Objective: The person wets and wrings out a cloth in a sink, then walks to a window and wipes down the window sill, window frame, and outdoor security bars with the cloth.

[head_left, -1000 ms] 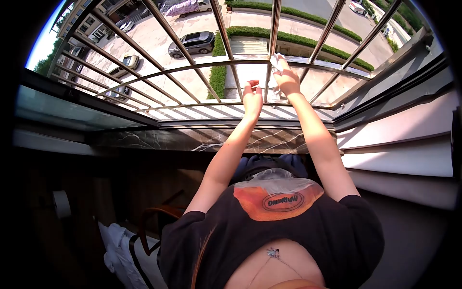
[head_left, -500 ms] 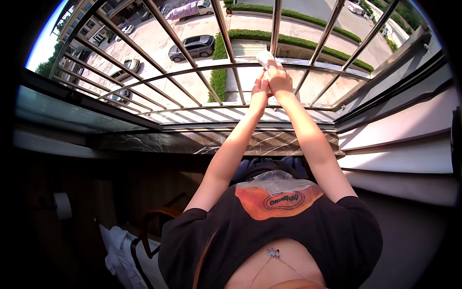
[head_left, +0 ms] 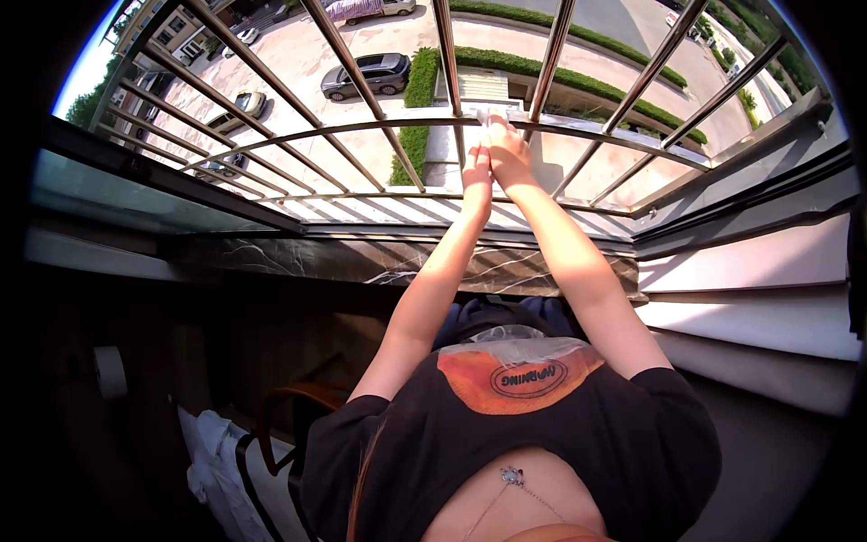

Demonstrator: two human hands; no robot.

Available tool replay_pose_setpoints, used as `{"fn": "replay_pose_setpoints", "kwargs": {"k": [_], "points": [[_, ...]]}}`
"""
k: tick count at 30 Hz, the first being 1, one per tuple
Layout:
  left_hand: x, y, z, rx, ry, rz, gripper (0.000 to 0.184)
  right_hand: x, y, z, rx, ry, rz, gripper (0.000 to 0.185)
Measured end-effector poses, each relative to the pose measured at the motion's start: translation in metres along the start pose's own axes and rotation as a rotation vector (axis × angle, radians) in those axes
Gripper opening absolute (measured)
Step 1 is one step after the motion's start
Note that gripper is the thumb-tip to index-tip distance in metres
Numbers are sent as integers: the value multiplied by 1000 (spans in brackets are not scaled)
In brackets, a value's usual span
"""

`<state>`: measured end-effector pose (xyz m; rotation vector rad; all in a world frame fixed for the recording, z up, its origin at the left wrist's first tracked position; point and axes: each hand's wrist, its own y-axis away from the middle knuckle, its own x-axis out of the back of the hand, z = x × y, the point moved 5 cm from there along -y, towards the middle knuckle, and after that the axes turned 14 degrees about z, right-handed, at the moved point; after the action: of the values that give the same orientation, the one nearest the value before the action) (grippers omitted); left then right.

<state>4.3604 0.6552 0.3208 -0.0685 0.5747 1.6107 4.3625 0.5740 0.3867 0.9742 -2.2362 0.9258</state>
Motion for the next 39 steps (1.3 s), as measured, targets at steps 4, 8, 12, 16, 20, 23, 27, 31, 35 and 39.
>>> {"fn": "replay_pose_setpoints", "kwargs": {"k": [4, 8, 12, 16, 20, 23, 27, 31, 35, 39], "points": [[21, -4, 20, -45, 139, 11, 34, -25, 1, -29, 63, 34, -102, 35], [16, 5, 19, -16, 45, -71, 33, -13, 0, -27, 147, 148, -172, 46], [1, 4, 5, 1, 106, -31, 30, -5, -3, -12, 147, 161, -140, 45], [-22, 13, -7, 82, 74, -127, 17, 21, -5, 10, 59, 254, -86, 45], [-46, 26, -20, 108, 18, -162, 29, 43, 0, 30, 18, 269, -58, 50], [-39, 20, -22, 64, 26, -113, 30, 38, 1, 26, -28, 243, -6, 50], [-24, 12, -13, 81, 22, -102, 24, 17, 1, 26, -34, 108, 51, 52], [1, -3, -7, 32, -36, -11, 26, -2, -2, 0, -26, 85, -33, 46], [30, -18, 6, -51, 9, 23, 32, -33, 3, -25, 108, 69, -45, 51], [32, -21, 6, 30, 16, -24, 32, -24, 4, -28, 202, 111, -52, 51]]}}
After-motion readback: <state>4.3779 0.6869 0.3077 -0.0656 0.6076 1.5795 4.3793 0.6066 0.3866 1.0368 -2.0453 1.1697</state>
